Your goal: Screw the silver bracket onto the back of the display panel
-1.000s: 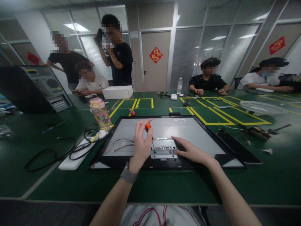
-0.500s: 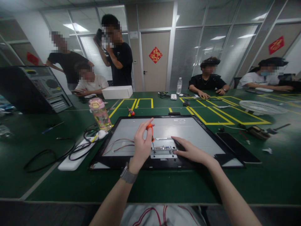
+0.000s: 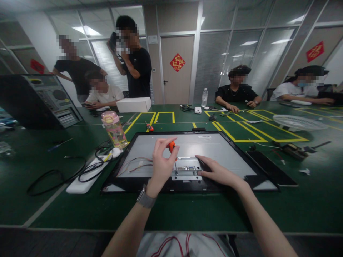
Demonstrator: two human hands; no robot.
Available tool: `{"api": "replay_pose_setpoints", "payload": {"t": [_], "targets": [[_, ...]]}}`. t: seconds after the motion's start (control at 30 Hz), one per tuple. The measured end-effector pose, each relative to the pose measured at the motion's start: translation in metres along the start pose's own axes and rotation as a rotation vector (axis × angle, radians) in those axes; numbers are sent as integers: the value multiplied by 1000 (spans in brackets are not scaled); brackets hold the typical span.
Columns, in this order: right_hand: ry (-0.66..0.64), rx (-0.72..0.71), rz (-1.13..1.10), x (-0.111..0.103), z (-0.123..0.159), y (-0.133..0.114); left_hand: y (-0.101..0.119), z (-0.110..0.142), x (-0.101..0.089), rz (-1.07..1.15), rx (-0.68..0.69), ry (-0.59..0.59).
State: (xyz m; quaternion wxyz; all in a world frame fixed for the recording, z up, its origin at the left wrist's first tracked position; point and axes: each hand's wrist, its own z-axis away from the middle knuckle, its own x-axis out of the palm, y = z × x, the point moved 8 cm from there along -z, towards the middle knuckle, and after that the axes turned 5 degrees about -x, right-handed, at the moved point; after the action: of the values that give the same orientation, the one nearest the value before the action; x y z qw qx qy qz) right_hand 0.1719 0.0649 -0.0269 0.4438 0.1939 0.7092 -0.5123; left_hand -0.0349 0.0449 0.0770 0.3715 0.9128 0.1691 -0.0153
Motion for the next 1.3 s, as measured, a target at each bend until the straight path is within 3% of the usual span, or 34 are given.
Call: {"api": "replay_pose_setpoints", "payload": {"t": [0.2,0.37,0.53,0.73,0.87,1.03,1.3], "targets": [[2,2,-1,0,1,0,-1,0,3,43,-21,-57],[9,-6,-8,1,-1,1,0,0,-1,-5,4,0],[18,-22,-14,1,-2,2,-5,0,5,51,-50,-73],[15,-14,-17,1,-1,1,-3,0,1,-4,-25,-21],[11,-8,-15,1,-1,2,-7,0,6,50,-60,-87],[9,-6,-7,2,-2,3,-4,0,-1,-34,-20,-3],[12,-9,-13,1,-2,2,-5,0,1,-3,-40,-34]]}}
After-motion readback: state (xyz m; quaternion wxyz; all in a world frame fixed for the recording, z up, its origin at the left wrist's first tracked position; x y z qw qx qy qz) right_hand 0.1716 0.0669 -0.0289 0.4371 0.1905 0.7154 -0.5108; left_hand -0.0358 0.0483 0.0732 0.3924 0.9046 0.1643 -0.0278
